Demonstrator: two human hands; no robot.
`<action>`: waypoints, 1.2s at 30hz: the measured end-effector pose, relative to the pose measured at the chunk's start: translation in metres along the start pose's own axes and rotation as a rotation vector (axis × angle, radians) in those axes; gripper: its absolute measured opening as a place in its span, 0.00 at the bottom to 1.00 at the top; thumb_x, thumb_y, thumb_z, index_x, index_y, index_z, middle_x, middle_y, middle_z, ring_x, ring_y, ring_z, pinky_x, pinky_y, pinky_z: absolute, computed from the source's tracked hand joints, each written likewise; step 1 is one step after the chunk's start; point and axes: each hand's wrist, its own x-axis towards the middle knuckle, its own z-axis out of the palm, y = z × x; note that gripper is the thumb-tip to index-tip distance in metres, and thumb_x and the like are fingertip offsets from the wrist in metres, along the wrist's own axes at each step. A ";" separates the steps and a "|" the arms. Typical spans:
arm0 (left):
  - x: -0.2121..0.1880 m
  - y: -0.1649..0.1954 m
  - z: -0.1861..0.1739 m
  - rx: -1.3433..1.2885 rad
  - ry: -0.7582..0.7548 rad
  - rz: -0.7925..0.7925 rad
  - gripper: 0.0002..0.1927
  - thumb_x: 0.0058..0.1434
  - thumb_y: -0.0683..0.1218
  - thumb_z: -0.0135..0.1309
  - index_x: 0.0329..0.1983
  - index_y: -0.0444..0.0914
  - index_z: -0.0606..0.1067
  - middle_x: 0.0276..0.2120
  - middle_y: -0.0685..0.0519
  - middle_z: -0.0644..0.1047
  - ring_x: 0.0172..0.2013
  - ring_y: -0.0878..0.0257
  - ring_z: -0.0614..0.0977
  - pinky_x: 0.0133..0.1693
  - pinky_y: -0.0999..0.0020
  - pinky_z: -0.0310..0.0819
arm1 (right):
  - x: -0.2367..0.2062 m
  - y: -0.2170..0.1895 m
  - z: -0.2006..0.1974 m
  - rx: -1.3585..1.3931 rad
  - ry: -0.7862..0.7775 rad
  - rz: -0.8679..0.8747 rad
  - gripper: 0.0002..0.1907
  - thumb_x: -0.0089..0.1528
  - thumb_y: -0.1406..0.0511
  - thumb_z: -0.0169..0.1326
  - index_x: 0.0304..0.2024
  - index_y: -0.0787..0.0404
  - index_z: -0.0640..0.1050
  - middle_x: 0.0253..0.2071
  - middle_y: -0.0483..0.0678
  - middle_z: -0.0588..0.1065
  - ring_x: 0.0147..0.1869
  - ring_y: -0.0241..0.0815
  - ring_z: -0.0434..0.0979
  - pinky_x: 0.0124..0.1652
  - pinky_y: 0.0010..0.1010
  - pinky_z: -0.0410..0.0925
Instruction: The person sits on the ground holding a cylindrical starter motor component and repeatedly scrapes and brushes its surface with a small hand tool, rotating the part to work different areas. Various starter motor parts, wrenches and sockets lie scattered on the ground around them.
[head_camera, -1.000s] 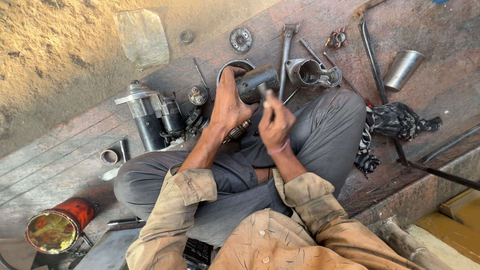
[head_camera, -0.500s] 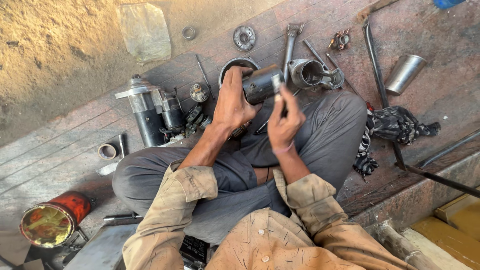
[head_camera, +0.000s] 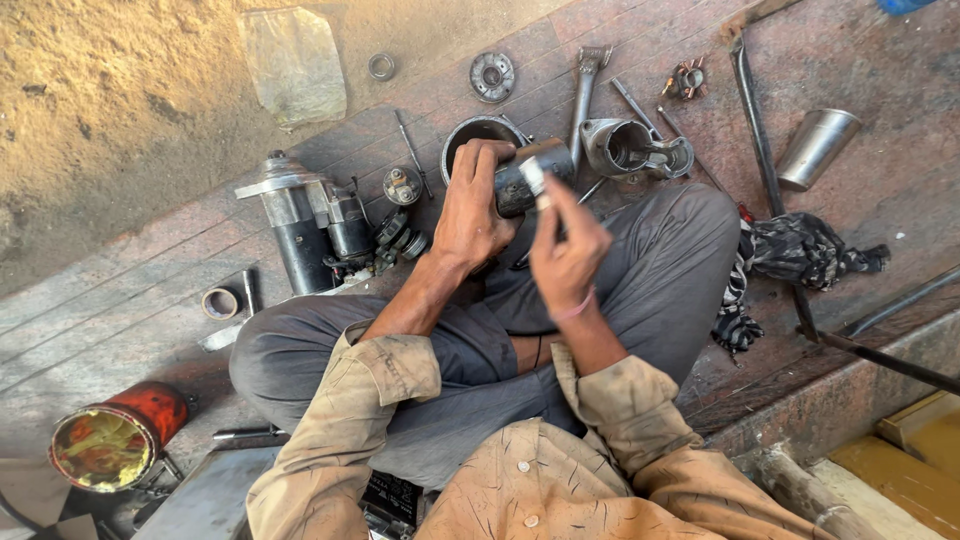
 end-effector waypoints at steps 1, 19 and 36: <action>0.000 0.000 0.000 -0.002 0.004 0.012 0.33 0.42 0.31 0.60 0.55 0.31 0.68 0.51 0.40 0.71 0.52 0.41 0.72 0.55 0.52 0.70 | 0.003 0.000 -0.002 -0.017 0.026 0.036 0.13 0.68 0.75 0.52 0.54 0.69 0.79 0.48 0.60 0.81 0.51 0.54 0.85 0.50 0.38 0.75; 0.001 -0.003 -0.003 -0.030 -0.053 0.036 0.38 0.39 0.31 0.60 0.58 0.30 0.66 0.53 0.39 0.70 0.52 0.39 0.71 0.56 0.51 0.68 | -0.009 0.003 0.007 0.048 0.038 -0.041 0.12 0.69 0.74 0.52 0.54 0.68 0.78 0.50 0.59 0.80 0.53 0.55 0.85 0.52 0.39 0.76; 0.002 -0.002 -0.003 0.058 -0.086 0.031 0.40 0.36 0.31 0.59 0.58 0.31 0.67 0.52 0.40 0.71 0.53 0.40 0.72 0.56 0.51 0.69 | -0.013 0.009 0.006 -0.006 0.094 0.087 0.11 0.69 0.73 0.52 0.54 0.69 0.79 0.47 0.60 0.81 0.51 0.54 0.85 0.49 0.37 0.75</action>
